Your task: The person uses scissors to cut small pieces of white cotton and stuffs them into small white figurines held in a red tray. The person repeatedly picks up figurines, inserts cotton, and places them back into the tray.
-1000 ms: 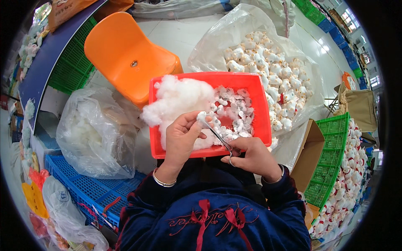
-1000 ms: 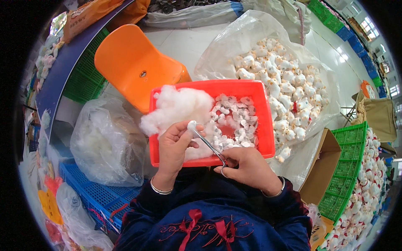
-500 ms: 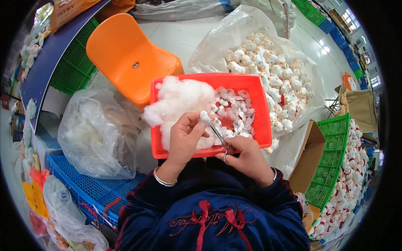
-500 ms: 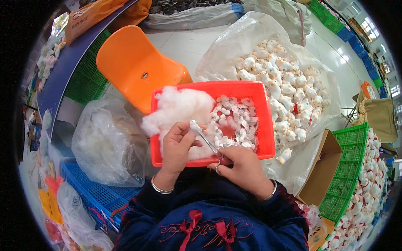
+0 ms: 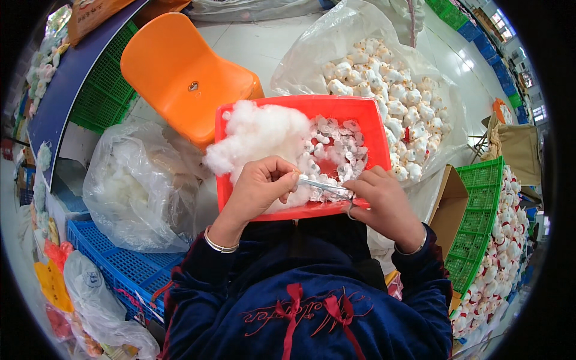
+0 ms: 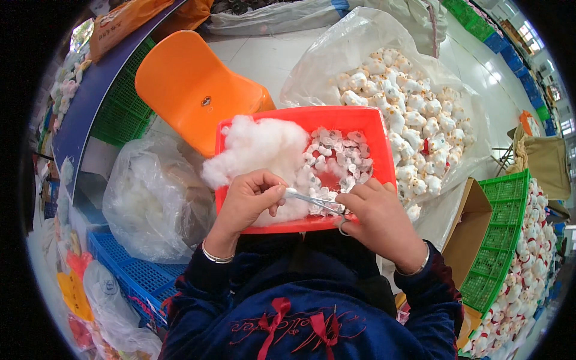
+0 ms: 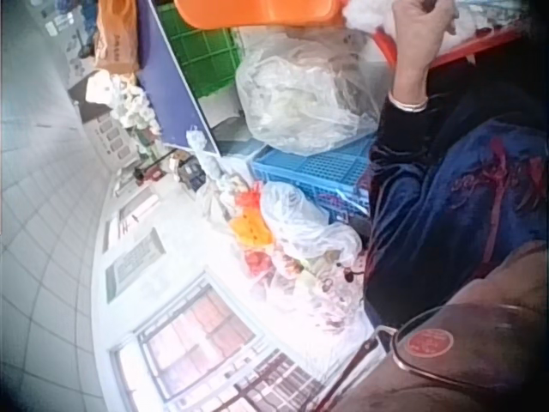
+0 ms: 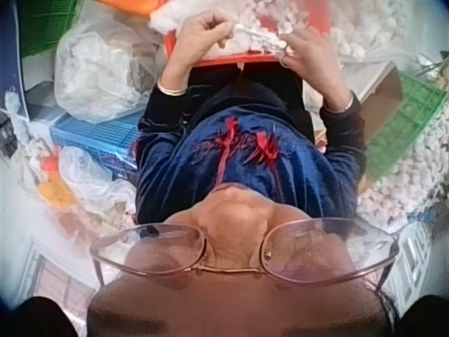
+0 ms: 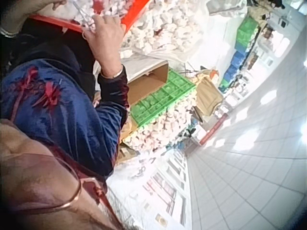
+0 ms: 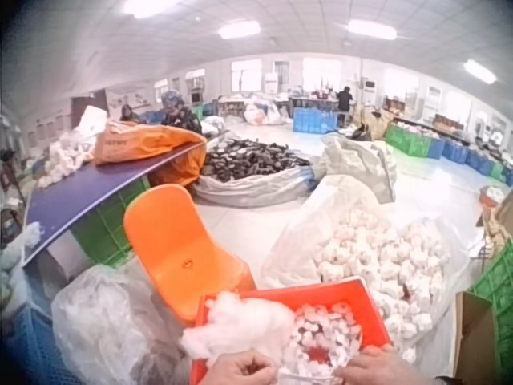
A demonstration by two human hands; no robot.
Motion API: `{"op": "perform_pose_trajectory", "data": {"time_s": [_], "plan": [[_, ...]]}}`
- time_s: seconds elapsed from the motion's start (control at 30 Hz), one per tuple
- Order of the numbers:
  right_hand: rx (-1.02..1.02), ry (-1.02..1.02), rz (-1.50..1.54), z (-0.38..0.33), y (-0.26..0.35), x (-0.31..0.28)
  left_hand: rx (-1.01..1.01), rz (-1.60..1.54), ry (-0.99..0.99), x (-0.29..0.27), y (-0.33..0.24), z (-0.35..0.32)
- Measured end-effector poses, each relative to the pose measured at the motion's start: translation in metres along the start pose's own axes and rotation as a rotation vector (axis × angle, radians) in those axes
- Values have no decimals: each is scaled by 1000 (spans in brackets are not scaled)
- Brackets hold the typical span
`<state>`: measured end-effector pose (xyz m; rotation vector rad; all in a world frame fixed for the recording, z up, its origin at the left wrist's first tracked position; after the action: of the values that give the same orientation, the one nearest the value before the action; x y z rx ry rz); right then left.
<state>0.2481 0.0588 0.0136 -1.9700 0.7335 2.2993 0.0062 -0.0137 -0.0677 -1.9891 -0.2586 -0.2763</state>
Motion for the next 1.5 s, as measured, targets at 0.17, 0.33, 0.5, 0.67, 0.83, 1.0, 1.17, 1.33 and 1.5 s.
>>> {"op": "perform_pose_trajectory", "data": {"time_s": [0.17, 0.33, 0.5, 0.67, 0.83, 1.0, 1.17, 1.33, 1.5], "plan": [[75, -110, 51, -4, -9, -15, -10, -311, -88, -6, 10, 3], [59, -72, 142, 1, 4, 10, 19, -404, -128, 4, 15, 4], [60, -66, 67, 5, 4, 13, 43, -342, -171, 7, 12, 0], [32, -56, 4, 0, -1, 10, 88, -308, -157, 7, 11, 1], [4, 42, -17, 3, 3, -3, 74, -92, -147, 8, 7, -2], [-31, 63, -48, 5, 4, -9, 36, -38, -67, 5, 10, -2], [21, -21, -13, 5, -1, -20, 14, -244, -72, -4, 19, 1], [-18, -29, 3, 11, 3, -14, 11, -248, -64, 2, 16, -1], [-18, 29, -61, 7, -2, -12, 14, -259, -50, 2, 15, -1]]}}
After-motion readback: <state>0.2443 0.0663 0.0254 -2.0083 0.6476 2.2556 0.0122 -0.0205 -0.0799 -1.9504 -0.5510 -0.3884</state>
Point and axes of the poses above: each hand's wrist, its own z-axis towards the middle knuckle, its own x-axis out of the palm, y = z × x, the point moved 3 cm from there along z, towards the middle knuckle, and after that the axes turned 14 degrees about -x, right-handed, at the moved point
